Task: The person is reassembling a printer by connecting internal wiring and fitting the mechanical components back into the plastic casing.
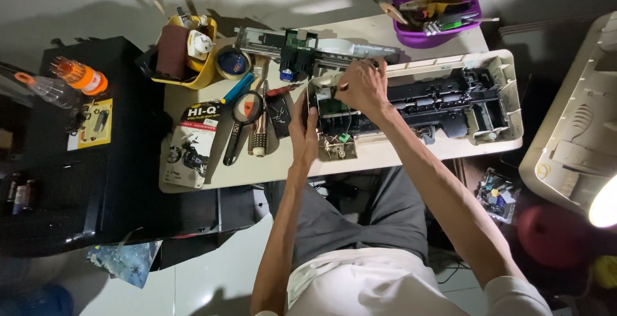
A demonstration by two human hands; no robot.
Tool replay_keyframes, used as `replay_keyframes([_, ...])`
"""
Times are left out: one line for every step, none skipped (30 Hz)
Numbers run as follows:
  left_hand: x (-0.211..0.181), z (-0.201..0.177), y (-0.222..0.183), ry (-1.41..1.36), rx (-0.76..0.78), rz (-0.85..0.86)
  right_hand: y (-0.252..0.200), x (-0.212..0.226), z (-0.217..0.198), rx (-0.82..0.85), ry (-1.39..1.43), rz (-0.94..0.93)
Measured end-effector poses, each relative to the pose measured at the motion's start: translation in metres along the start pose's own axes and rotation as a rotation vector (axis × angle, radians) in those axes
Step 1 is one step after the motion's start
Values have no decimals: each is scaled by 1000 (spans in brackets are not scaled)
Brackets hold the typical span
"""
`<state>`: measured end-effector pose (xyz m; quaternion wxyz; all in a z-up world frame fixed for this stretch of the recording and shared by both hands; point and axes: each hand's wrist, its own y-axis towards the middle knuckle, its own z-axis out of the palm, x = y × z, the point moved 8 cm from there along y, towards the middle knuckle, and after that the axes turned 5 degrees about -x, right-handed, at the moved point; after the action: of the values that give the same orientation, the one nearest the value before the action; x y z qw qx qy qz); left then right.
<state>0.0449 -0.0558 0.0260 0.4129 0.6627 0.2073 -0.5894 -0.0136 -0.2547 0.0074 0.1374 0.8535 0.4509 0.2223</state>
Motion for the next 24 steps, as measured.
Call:
replay_keyframes([-2, 1, 0, -20, 14, -16, 1, -3, 4, 8, 20, 3])
replay_keyframes([-4, 1, 0, -40, 27, -34, 2, -6, 8, 18, 41, 6])
replay_keyframes([-2, 2, -2, -41, 27, -35, 1, -4, 6, 18, 40, 7])
replay_keyframes([1, 1, -3, -36, 21, -50, 2, -3, 4, 15, 57, 18])
replay_keyframes([4, 1, -3, -31, 15, -65, 2, -2, 2, 12, 74, 29])
replay_keyframes([5, 0, -3, -31, 15, -63, 2, -2, 3, 10, 74, 29])
replay_keyframes([7, 1, -3, -42, 25, -74, 2, -3, 6, 30, 62, 41])
replay_keyframes([9, 2, -3, -52, 37, -87, 1, -5, 8, 50, 50, 56])
replay_keyframes([10, 1, -2, -53, 40, -85, 1, -4, 8, 48, 49, 58])
replay_keyframes([12, 1, -1, -52, 44, -96, 1, -4, 8, 51, 34, 63])
replay_keyframes([14, 0, -1, -51, 48, -107, 1, -4, 9, 54, 18, 69])
replay_keyframes([15, 1, 0, -51, 48, -105, 2, -4, 9, 53, 19, 68])
replay_keyframes([15, 1, 0, -61, 44, -87, 2, -5, 10, 63, 11, 74])
replay_keyframes([15, 1, 0, -72, 40, -70, 2, -6, 10, 74, 2, 80])
replay_keyframes([18, 0, 0, -73, 40, -69, 2, -6, 12, 73, 1, 80])
replay_keyframes([19, 0, -1, -75, 38, -63, 2, -6, 14, 81, -3, 81])
replay_keyframes([21, 0, -1, -77, 36, -56, 2, -7, 16, 90, -8, 82])
replay_keyframes([23, 1, -2, -76, 39, -58, 0, -2, 10, 90, -6, 85])
replay_keyframes([24, 1, -3, -56, 34, -55, -1, 3, 5, 92, -40, 69])
replay_keyframes([26, 3, -2, -37, 28, -50, 0, 8, -2, 92, -76, 50])
replay_keyframes([24, 3, -2, -36, 28, -49, 1, 9, -2, 90, -75, 51])
replay_keyframes([23, 3, -3, -41, 33, -46, 2, 11, -2, 92, -74, 60])
replay_keyframes([22, 2, -4, -46, 37, -43, 2, 13, -1, 94, -73, 70])
replay_keyframes([25, 3, -3, -45, 38, -41, 3, 7, 4, 93, -72, 70])
